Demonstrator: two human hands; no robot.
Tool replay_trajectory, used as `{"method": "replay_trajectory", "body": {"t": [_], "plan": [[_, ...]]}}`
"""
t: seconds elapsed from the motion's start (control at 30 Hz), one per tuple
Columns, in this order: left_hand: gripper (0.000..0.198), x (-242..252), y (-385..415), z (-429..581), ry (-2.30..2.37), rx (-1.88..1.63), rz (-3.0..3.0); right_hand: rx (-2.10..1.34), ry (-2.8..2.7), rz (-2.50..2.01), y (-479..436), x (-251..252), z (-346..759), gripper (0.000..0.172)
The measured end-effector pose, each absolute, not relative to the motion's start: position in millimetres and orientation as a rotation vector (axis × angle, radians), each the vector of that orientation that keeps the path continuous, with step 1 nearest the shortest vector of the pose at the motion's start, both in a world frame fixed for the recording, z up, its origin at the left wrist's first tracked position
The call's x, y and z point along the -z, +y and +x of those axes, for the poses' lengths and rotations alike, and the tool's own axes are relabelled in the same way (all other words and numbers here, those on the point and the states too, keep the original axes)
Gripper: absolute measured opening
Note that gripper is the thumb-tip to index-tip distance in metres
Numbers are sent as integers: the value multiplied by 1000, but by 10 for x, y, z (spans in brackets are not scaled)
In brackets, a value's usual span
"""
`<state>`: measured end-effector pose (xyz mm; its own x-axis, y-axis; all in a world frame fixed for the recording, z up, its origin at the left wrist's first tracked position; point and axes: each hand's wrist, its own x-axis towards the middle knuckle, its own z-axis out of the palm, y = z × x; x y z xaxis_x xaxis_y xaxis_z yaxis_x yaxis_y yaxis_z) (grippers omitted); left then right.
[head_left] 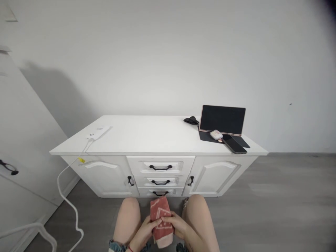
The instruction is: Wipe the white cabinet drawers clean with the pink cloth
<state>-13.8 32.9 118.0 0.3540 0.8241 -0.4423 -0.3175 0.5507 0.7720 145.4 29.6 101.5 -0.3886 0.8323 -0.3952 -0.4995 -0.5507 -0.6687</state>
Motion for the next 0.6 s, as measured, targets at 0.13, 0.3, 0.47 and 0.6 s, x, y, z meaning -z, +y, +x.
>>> {"method": "replay_trajectory", "body": {"t": [0.13, 0.3, 0.47, 0.6], "plan": [[48, -1016, 428, -91, 931, -754, 641, -1968, -591, -915, 302, -850, 1449, 30], [49, -877, 573, -35, 938, -862, 581, -1866, -599, -944, 415, -687, 1440, 35], [53, -920, 614, -76, 1015, -766, 537, -1780, -499, -1043, 489, -474, 1458, 43], [61, -1000, 630, -165, 1195, -658, 601, -1689, -390, -1225, 487, -261, 1557, 43]]}}
